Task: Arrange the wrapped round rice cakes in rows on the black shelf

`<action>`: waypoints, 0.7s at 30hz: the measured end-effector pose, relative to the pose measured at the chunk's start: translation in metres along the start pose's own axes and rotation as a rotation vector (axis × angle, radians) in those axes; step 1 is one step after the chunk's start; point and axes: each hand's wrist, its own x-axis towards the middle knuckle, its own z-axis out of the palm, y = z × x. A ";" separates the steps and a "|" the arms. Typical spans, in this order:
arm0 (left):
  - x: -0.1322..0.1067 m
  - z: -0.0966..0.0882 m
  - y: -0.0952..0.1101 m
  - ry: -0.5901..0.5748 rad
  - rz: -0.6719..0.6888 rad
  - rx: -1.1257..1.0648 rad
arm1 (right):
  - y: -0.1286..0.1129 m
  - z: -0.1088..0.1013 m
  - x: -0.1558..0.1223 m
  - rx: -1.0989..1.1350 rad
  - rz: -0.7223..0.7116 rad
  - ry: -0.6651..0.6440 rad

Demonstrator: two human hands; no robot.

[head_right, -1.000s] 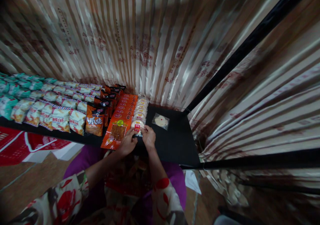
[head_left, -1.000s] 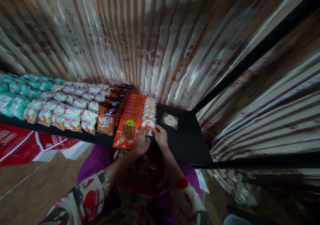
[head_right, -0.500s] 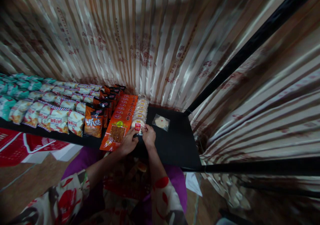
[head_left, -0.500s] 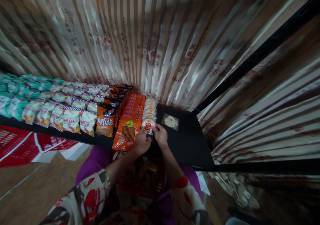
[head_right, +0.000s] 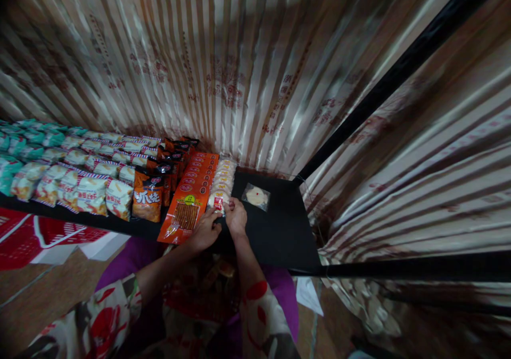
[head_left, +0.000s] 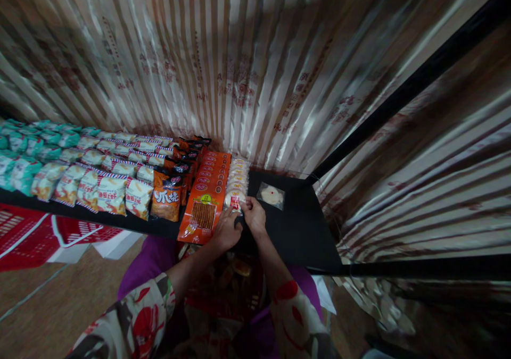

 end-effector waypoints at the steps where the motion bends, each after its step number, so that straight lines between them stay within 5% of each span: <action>1: 0.000 0.000 0.001 -0.006 0.001 0.008 | 0.000 0.000 0.000 -0.003 -0.003 0.008; 21: -0.004 0.006 -0.014 0.001 0.161 0.234 | 0.006 0.004 -0.006 -0.039 -0.080 0.051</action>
